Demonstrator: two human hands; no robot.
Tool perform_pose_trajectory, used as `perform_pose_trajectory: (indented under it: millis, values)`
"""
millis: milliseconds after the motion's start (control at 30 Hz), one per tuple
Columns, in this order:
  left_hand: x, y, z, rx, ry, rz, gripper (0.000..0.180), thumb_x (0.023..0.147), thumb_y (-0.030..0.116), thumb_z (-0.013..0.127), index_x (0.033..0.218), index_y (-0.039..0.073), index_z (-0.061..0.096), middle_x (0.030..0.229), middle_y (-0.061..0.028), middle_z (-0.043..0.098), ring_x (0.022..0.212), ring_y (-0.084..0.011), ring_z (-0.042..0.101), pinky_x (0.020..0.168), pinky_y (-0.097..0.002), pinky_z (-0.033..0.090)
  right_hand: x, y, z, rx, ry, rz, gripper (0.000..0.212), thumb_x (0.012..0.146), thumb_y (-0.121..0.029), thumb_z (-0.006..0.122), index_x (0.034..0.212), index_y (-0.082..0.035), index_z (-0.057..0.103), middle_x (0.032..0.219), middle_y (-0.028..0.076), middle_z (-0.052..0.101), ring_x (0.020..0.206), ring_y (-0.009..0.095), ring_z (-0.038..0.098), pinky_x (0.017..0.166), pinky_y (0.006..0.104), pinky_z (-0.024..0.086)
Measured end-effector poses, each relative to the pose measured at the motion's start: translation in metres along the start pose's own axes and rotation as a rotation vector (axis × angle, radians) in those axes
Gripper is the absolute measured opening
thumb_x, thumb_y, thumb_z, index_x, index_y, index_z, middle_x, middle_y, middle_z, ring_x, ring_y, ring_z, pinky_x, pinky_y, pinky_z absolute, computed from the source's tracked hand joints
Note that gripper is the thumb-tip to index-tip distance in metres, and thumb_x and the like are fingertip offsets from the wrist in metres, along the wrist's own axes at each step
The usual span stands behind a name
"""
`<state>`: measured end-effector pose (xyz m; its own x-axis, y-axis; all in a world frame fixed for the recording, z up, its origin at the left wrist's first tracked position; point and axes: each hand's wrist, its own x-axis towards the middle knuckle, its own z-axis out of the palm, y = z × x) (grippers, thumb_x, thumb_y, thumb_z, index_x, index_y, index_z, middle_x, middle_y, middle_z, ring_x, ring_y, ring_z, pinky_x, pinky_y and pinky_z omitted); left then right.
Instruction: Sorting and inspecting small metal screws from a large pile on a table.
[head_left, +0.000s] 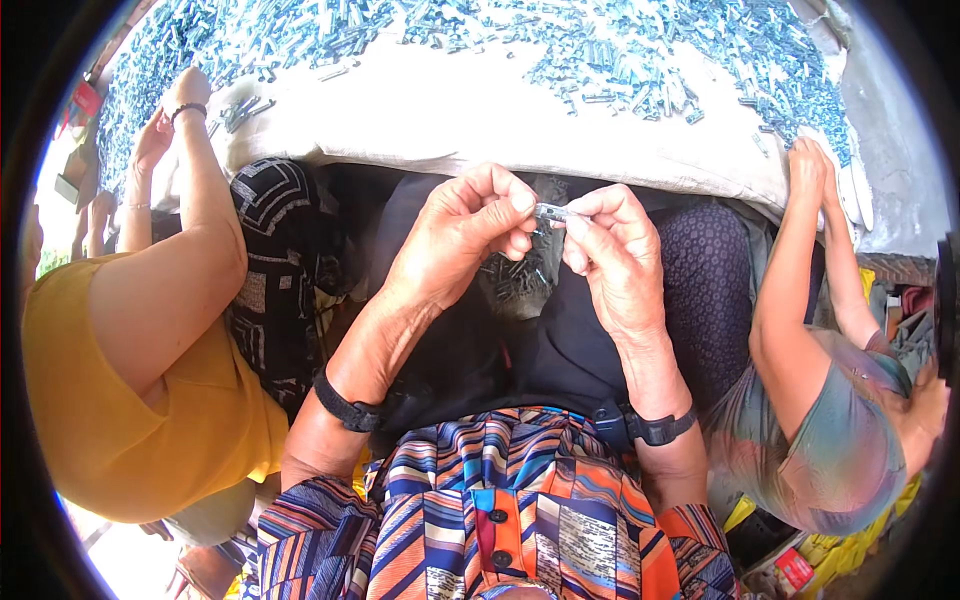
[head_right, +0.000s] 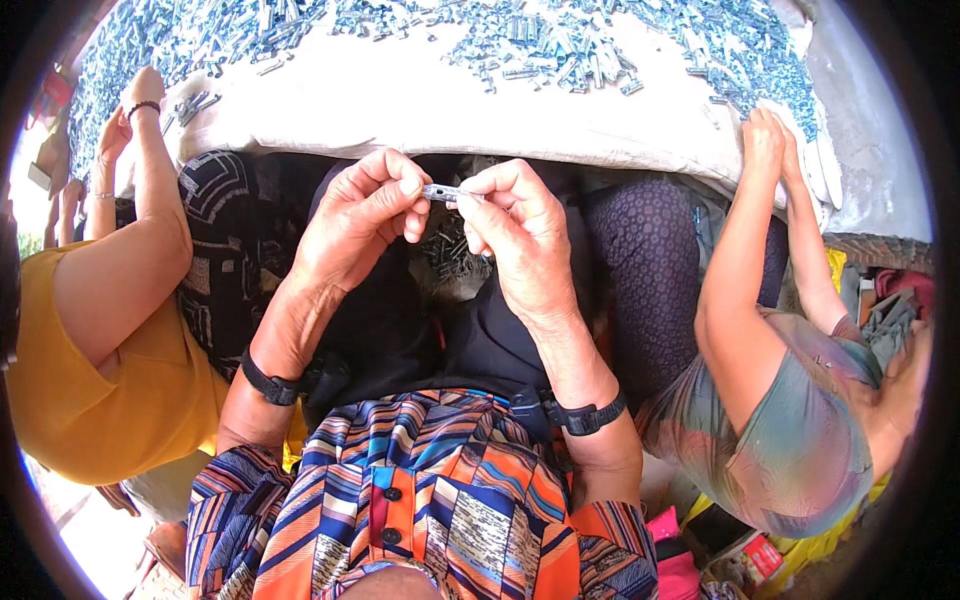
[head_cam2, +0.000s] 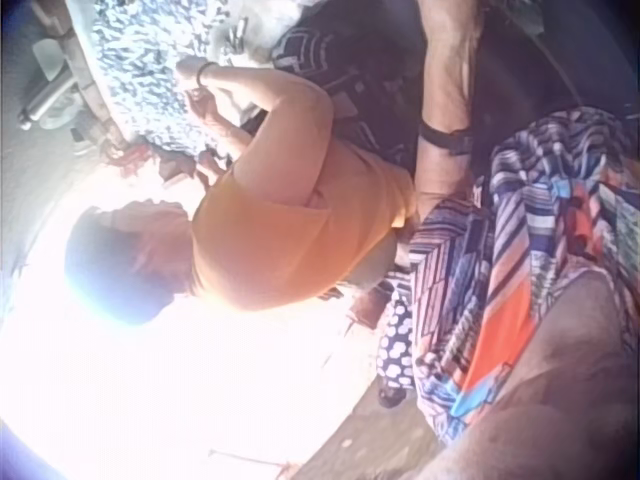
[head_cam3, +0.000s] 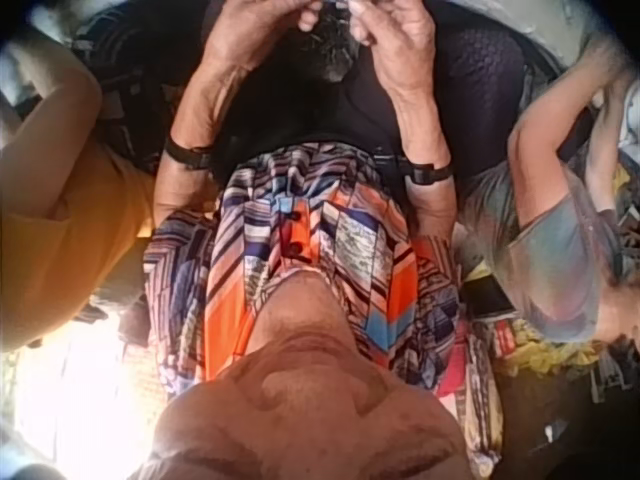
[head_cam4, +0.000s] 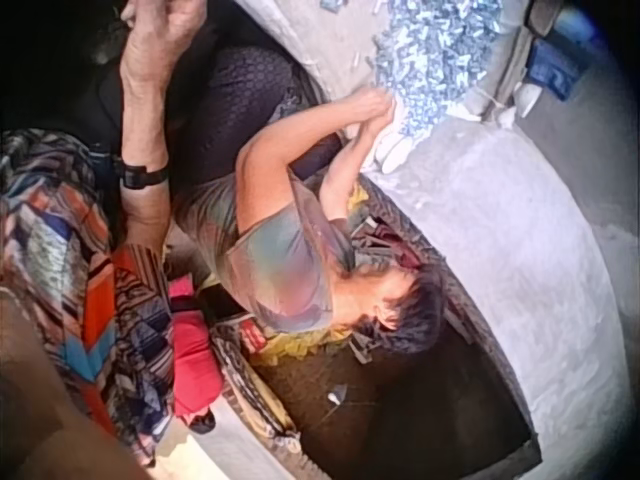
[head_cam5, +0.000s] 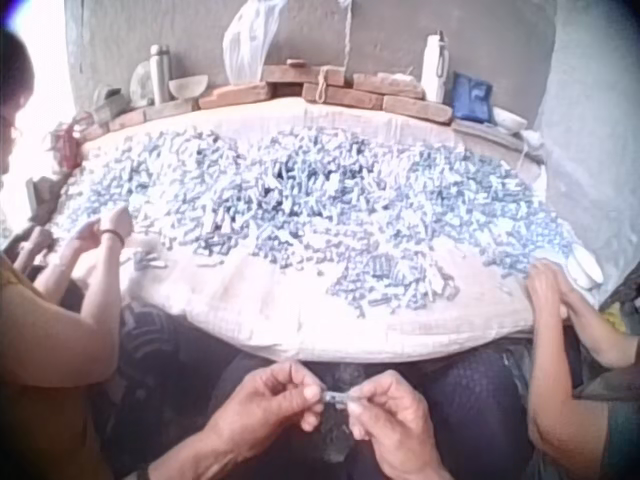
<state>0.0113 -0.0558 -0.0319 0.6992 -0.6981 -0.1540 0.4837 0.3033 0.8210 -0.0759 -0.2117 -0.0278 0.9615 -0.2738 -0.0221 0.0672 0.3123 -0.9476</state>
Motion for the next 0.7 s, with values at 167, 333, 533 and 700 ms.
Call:
perform_pose_trajectory:
  millis: [167, 333, 533, 700]
  values:
    - [-0.001, -0.007, -0.001, 0.126, -0.023, 0.088, 0.01, 0.09, 0.013, 0.061, 0.087, 0.004, 0.057, 0.074, -0.0027, 0.058, 0.06, -0.0098, 0.054, 0.056, -0.0218, 0.044, -0.003, 0.003, -0.001, -0.01, -0.036, 0.026, 0.004, 0.09, -0.007, 0.057, 0.092, -0.004, 0.055, 0.072, 0.001, 0.058, 0.057, 0.004, 0.047, 0.05, 0.0178, 0.037]
    - [-0.004, -0.023, -0.003, -0.151, -0.208, 0.01, 0.017, 0.088, 0.019, 0.064, 0.093, 0.006, 0.054, 0.077, -0.0012, 0.058, 0.06, -0.0059, 0.052, 0.053, -0.0195, 0.041, -0.009, 0.01, -0.01, 0.373, -0.151, 0.286, 0.006, 0.092, -0.01, 0.056, 0.09, -0.005, 0.054, 0.078, 0.004, 0.059, 0.054, 0.005, 0.045, 0.048, 0.0185, 0.034]
    - [0.0, -0.03, 0.0, -0.252, -0.254, -0.018, 0.021, 0.087, 0.023, 0.065, 0.091, 0.009, 0.051, 0.079, -0.0032, 0.054, 0.06, -0.0083, 0.048, 0.052, -0.023, 0.038, -0.01, 0.012, -0.013, 0.525, -0.178, 0.325, 0.004, 0.092, -0.01, 0.055, 0.091, -0.006, 0.053, 0.077, 0.004, 0.059, 0.055, 0.006, 0.045, 0.05, 0.0198, 0.035]
    - [0.003, -0.034, 0.005, -0.214, -0.186, 0.026, 0.019, 0.088, 0.023, 0.063, 0.091, 0.009, 0.051, 0.08, -0.0036, 0.055, 0.06, -0.0077, 0.046, 0.053, -0.0234, 0.037, -0.012, 0.007, -0.007, 0.42, -0.076, 0.271, 0.003, 0.092, -0.009, 0.054, 0.091, -0.006, 0.054, 0.076, 0.003, 0.058, 0.056, 0.005, 0.045, 0.051, 0.0199, 0.035]
